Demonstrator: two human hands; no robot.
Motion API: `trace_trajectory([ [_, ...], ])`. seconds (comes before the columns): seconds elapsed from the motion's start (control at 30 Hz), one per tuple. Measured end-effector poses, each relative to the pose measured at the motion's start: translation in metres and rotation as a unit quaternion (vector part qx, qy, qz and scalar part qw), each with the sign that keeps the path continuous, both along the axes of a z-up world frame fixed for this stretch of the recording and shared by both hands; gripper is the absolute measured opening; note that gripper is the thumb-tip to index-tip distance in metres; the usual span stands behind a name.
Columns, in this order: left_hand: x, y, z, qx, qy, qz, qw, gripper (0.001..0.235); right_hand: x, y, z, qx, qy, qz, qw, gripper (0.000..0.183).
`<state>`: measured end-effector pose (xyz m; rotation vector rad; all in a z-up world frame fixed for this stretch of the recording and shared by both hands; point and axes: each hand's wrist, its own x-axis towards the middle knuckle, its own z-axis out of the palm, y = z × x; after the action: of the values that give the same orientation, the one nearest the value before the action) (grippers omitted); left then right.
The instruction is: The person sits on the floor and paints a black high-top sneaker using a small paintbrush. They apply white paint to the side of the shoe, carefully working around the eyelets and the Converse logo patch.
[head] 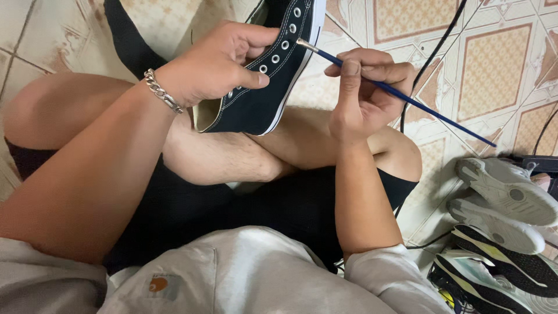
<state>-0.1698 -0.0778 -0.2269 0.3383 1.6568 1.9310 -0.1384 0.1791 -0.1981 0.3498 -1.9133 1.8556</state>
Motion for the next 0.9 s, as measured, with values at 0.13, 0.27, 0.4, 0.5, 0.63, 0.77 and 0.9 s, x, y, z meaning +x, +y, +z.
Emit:
trace_trajectory([
  [0.13,0.0,-0.001,0.022,-0.003,-0.012,-0.012,1.0,0.075,-0.002,0.001,-0.002,-0.001,0.01,-0.015,1.0,0.026],
  [0.27,0.0,0.002,-0.009,0.017,-0.021,-0.002,1.0,0.076,-0.002,0.001,-0.003,-0.011,0.008,-0.004,1.0,0.028],
  [0.4,0.003,-0.001,-0.018,-0.062,-0.04,0.023,0.997,0.092,-0.001,0.001,0.0,0.001,0.007,0.004,1.0,0.026],
  [0.5,0.002,-0.001,-0.024,-0.036,-0.046,0.02,0.998,0.094,-0.003,0.002,-0.003,-0.014,0.009,0.006,1.0,0.026],
  [0.63,0.0,0.001,0.016,0.015,-0.038,-0.003,0.999,0.071,-0.002,0.003,-0.001,-0.01,-0.006,-0.018,1.0,0.028],
  [0.77,-0.001,-0.008,0.032,0.003,-0.04,0.011,0.999,0.076,-0.016,0.013,0.003,0.004,0.095,-0.062,0.993,0.018],
  [0.9,0.015,-0.047,0.064,0.027,0.041,0.061,0.997,0.064,-0.021,0.022,0.009,0.064,0.068,-0.177,0.98,0.013],
])
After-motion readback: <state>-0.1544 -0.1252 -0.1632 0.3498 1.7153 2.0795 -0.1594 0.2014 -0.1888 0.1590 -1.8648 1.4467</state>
